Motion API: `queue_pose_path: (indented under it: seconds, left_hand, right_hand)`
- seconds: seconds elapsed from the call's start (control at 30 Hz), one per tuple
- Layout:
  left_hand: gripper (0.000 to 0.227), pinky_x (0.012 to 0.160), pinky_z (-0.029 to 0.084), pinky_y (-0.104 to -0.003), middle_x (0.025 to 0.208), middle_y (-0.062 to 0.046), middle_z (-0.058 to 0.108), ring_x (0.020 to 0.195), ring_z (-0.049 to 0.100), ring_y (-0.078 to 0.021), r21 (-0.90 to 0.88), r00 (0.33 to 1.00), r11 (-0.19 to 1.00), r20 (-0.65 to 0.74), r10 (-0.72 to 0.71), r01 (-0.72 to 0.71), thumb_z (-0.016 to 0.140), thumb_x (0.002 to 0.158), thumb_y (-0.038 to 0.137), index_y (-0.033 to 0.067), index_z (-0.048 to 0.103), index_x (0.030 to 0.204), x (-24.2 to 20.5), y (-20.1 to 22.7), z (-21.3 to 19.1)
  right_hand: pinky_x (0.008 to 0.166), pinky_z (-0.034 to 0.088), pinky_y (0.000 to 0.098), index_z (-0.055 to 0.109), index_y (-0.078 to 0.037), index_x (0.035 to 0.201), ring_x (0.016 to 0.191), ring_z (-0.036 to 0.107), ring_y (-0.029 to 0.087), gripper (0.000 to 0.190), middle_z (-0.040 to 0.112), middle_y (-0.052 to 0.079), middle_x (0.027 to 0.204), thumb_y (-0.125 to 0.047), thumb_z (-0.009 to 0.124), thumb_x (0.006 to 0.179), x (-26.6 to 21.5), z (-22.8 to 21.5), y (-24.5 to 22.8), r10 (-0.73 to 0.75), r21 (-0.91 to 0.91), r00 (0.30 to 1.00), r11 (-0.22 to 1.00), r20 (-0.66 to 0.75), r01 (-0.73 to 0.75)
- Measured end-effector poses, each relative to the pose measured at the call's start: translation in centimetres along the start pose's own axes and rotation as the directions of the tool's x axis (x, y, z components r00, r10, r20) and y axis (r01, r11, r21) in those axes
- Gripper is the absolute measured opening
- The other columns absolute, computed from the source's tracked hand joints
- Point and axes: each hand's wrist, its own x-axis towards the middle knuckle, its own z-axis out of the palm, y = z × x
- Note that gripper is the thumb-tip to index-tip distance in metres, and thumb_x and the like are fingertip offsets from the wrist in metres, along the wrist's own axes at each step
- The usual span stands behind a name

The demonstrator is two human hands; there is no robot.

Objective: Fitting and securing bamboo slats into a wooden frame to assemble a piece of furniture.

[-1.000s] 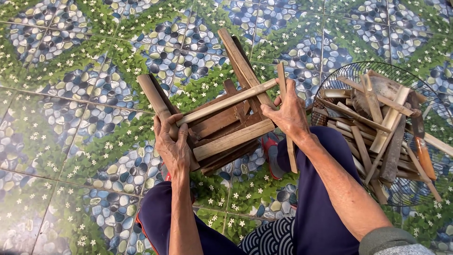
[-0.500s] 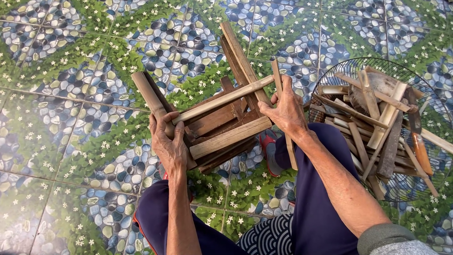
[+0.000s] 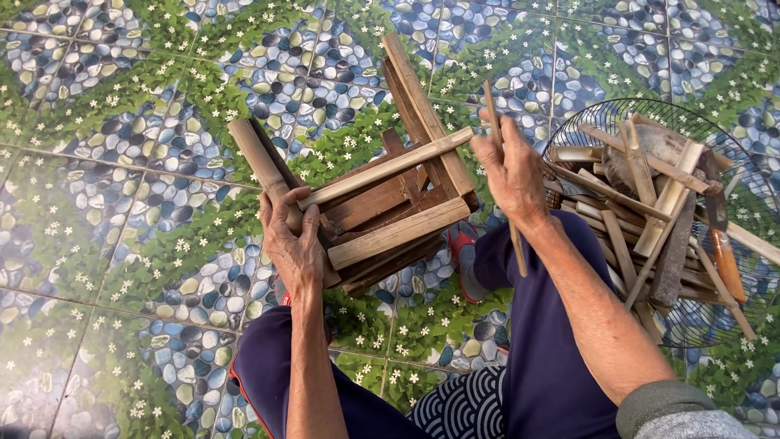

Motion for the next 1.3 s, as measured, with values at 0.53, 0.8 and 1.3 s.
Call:
queue_pose_path:
  seconds: [0.53, 0.8, 1.3]
  left_hand:
    - [0.033, 0.115, 0.035, -0.057, 0.141, -0.03, 0.057, 0.141, 0.046, -0.0478, -0.304, 0.999, 0.952, -0.053, 0.007, -0.023, 0.045, 0.109, 0.024, 0.0177, 0.068, 0.132, -0.2, 0.6, -0.5]
    - [0.03, 0.113, 0.04, -0.049, 0.142, -0.027, 0.056, 0.132, 0.053, -0.0351, -0.392, 0.997, 0.92, -0.075, -0.021, -0.01, 0.049, 0.109, 0.018, 0.0088, 0.07, 0.128, 0.1, -0.5, -0.3]
    - [0.034, 0.094, 0.058, -0.045, 0.138, -0.02, 0.061, 0.117, 0.063, -0.0256, -0.542, 0.998, 0.84, -0.029, -0.058, 0.033, 0.045, 0.111, 0.014, 0.0141, 0.057, 0.144, 0.4, -2.6, -0.1]
  right_hand:
    - [0.086, 0.054, 0.0403, 0.069, -0.022, 0.139, 0.09, 0.056, 0.022, 0.036, 0.048, 0.003, 0.097, -0.034, 0.057, 0.107, 3.1, 8.5, -9.9, -0.515, -0.153, 0.74, 0.767, 0.433, 0.623]
    - [0.099, 0.047, 0.0449, 0.072, -0.022, 0.13, 0.097, 0.046, 0.022, 0.031, 0.041, -0.002, 0.094, -0.031, 0.066, 0.101, 3.1, 10.8, -8.5, -0.581, -0.09, 0.715, 0.748, 0.389, 0.657]
    - [0.099, 0.049, 0.0459, 0.066, -0.017, 0.112, 0.096, 0.048, 0.024, 0.022, 0.042, -0.002, 0.098, -0.021, 0.074, 0.093, 3.1, 11.8, -8.2, -0.597, -0.215, 0.672, 0.656, 0.438, 0.723]
